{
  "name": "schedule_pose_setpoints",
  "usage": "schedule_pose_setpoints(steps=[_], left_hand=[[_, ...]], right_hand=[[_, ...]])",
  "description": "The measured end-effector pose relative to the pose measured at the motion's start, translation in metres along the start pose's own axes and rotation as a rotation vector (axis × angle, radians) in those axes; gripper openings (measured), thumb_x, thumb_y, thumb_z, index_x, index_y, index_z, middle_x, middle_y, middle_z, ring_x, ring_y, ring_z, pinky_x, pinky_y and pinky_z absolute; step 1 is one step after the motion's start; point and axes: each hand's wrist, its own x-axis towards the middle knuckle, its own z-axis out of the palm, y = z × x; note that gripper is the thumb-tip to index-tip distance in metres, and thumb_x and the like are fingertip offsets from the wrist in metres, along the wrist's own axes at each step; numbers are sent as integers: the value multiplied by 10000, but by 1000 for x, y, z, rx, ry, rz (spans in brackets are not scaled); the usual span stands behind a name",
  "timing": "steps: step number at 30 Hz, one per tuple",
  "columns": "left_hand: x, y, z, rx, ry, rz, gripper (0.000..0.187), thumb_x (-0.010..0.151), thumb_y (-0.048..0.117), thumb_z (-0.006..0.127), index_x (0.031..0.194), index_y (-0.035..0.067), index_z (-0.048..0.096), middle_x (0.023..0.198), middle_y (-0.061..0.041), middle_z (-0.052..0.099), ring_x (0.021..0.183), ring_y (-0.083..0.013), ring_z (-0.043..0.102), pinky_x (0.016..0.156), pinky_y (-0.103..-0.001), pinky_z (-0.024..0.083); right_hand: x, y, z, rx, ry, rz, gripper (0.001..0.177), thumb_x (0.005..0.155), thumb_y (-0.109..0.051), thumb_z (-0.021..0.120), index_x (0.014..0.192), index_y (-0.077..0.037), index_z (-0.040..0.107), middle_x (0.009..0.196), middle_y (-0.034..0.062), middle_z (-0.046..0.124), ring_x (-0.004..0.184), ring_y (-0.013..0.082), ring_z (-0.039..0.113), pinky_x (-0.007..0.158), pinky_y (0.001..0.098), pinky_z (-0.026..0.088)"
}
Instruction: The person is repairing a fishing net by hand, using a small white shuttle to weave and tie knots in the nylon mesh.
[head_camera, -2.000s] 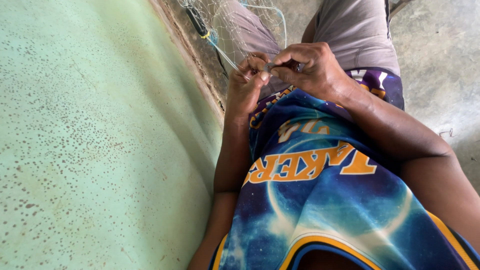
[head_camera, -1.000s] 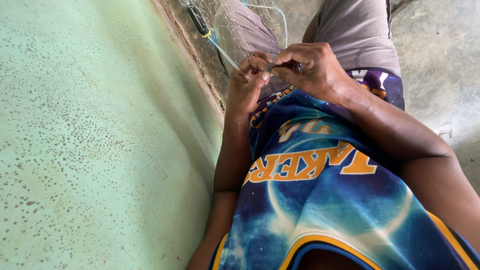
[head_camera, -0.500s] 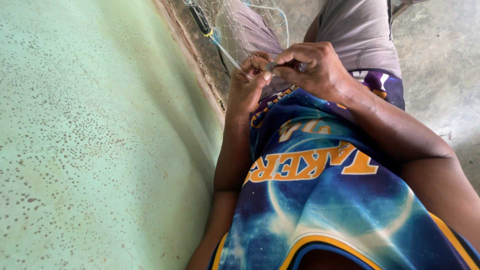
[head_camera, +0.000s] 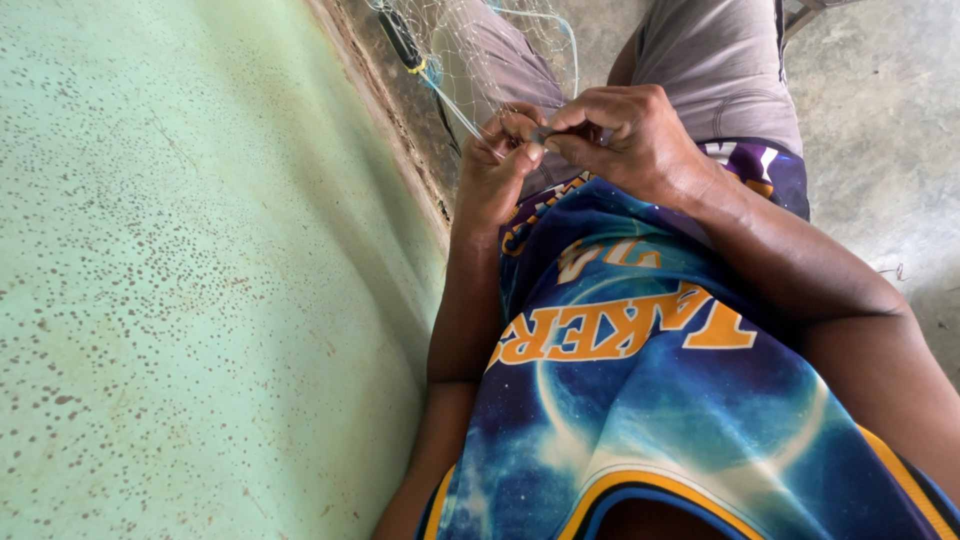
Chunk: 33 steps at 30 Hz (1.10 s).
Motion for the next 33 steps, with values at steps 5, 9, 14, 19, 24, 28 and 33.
schedule_pose_setpoints(steps=[5,9,14,19,24,28,33], left_hand=[[1,1,2,3,-15,47,181,924,225,785,912,159,617,1083,-22,576,783,-70,479,682,-235,387],[0,1,1,13,-23,58,168,931,219,775,916,152,622,1086,-29,577,820,-80,510,706,-239,411],[1,-5,-3,-24,-6,47,122,935,182,760,925,125,653,1119,-54,571,753,-91,496,693,-240,408],[5,-11,-12,-302,-34,-8,73,958,112,720,1009,118,668,1107,-80,574,737,-86,439,670,-243,419],[4,-19,-16,-611,-29,-44,99,1023,98,674,1066,37,739,1177,-113,703,791,-115,537,682,-244,478],[5,-34,-25,-599,75,-59,106,1024,103,664,1066,25,722,1107,-108,699,794,-120,518,669,-239,464],[9,-55,-47,-418,498,-74,195,954,162,769,1113,51,749,1006,-95,743,707,-104,605,603,-274,539]], right_hand=[[2,-6,-1,-89,5,-97,71,1023,28,799,1006,28,730,855,110,691,683,175,629,594,300,480],[2,-4,1,-137,14,-129,98,1033,-9,802,991,28,722,842,106,690,666,176,620,576,309,475],[1,0,-3,3,19,-35,61,1035,23,772,1032,50,717,898,134,708,697,171,640,612,281,504],[-8,69,-7,623,141,293,84,1100,-128,664,1151,-63,656,973,85,710,849,143,715,775,234,635],[-10,98,10,1317,120,683,94,833,-228,795,805,-250,707,1317,60,620,1222,231,611,1052,388,465],[-4,100,15,1543,81,506,103,908,-216,799,887,-242,702,1332,103,684,1248,269,668,1072,398,538],[-16,133,1,1633,357,351,101,1029,-220,696,957,-169,745,1124,0,755,966,176,717,865,353,592]])
